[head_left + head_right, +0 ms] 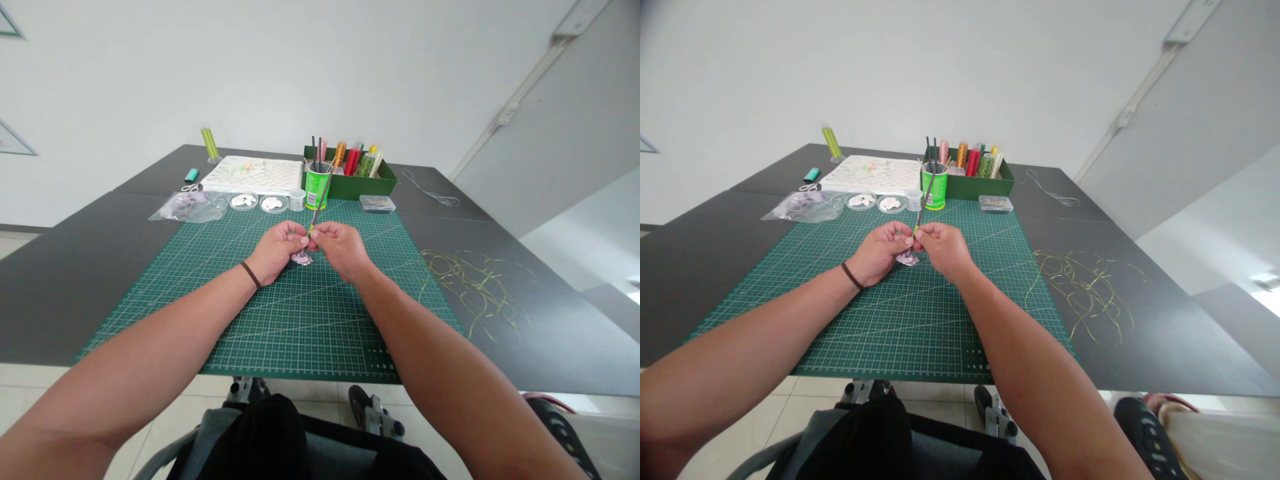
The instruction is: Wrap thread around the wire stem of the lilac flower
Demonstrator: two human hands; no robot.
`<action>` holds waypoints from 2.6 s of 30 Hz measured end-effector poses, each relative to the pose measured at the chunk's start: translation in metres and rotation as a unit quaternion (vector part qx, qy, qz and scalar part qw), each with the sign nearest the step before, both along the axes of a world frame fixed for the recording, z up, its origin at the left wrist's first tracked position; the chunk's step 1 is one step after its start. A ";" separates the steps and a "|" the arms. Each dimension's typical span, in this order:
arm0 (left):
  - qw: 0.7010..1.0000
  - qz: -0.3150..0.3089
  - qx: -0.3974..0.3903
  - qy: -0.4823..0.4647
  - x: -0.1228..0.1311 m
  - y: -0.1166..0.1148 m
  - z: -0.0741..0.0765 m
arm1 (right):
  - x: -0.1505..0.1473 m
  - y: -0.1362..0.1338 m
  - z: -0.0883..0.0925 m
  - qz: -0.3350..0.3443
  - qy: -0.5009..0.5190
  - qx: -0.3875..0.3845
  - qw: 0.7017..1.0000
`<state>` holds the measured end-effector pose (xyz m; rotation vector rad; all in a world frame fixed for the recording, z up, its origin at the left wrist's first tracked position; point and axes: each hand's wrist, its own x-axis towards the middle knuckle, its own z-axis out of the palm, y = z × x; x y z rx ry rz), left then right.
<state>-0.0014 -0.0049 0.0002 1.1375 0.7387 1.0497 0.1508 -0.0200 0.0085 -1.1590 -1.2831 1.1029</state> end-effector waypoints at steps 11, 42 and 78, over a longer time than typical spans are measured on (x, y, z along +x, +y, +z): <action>0.953 0.128 0.175 0.211 0.004 -0.008 0.005 | -0.004 -0.003 0.001 -0.092 -0.167 0.041 0.981; 0.973 0.119 0.101 0.172 0.004 -0.002 0.001 | -0.004 -0.008 0.009 -0.091 -0.226 0.055 0.968; 0.988 0.120 0.042 0.091 0.006 -0.004 0.005 | -0.003 -0.007 0.010 -0.088 -0.221 0.058 0.969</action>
